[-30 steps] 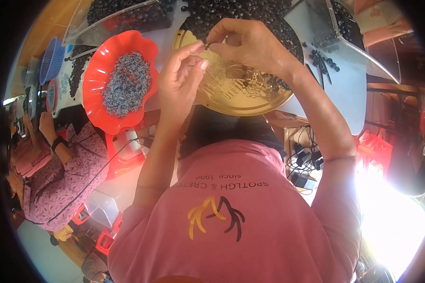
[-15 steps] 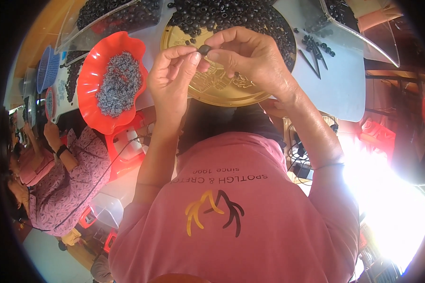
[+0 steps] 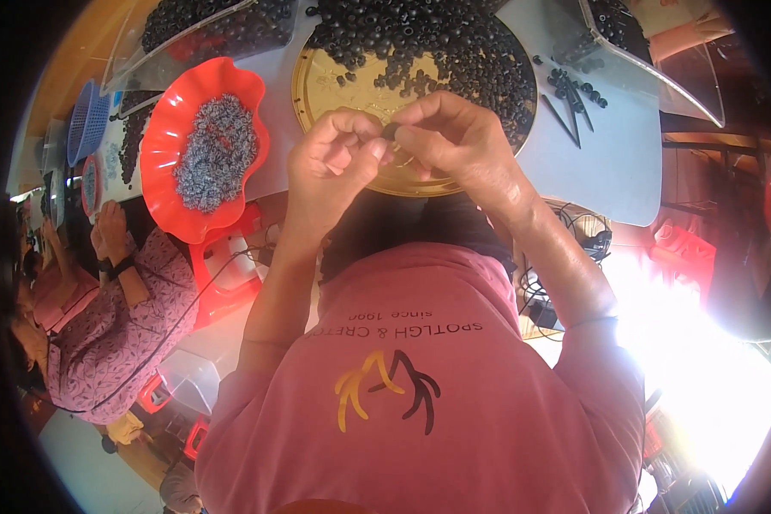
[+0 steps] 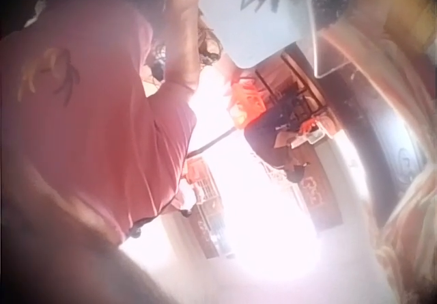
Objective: The person assembles small plastic beads by hand, inserting metal inserts into them.
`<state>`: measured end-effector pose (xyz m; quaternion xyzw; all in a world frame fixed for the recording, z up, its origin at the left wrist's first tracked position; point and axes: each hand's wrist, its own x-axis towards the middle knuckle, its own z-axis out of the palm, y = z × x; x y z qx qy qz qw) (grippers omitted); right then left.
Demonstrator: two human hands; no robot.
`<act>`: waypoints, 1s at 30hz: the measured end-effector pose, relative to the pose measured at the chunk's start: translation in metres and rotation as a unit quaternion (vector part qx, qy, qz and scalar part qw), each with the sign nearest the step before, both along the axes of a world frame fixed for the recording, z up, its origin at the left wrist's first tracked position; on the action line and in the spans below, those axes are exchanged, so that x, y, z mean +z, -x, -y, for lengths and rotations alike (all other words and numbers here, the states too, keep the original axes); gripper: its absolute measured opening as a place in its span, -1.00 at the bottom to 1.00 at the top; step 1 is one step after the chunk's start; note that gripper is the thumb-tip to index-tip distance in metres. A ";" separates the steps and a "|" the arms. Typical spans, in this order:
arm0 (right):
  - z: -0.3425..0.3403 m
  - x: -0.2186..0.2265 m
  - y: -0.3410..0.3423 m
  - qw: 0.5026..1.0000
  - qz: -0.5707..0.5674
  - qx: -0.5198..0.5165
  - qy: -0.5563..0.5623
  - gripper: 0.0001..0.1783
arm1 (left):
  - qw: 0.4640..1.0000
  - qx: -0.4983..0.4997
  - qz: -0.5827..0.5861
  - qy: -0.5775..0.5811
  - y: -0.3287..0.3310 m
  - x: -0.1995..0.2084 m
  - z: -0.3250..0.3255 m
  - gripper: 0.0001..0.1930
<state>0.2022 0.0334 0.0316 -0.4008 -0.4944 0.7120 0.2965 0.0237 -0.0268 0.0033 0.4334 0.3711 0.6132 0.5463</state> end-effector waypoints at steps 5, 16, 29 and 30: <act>0.014 -0.009 -0.005 0.999 -0.032 -0.012 0.040 -0.81 | 0.964 0.075 -0.242 -0.083 -0.003 -0.004 0.010 -0.81; 0.025 -0.011 -0.005 0.997 -0.006 0.048 -0.056 -0.81 | 0.965 0.034 -0.246 -0.086 0.010 -0.009 0.021 -0.79; 0.007 0.001 -0.008 0.998 0.029 -0.040 -0.031 -0.76 | 0.886 0.037 -0.435 -0.156 0.011 -0.002 0.003 -0.75; 0.010 -0.004 -0.007 0.998 0.022 -0.026 -0.043 -0.76 | 0.914 0.067 -0.378 -0.133 0.007 -0.001 0.005 -0.74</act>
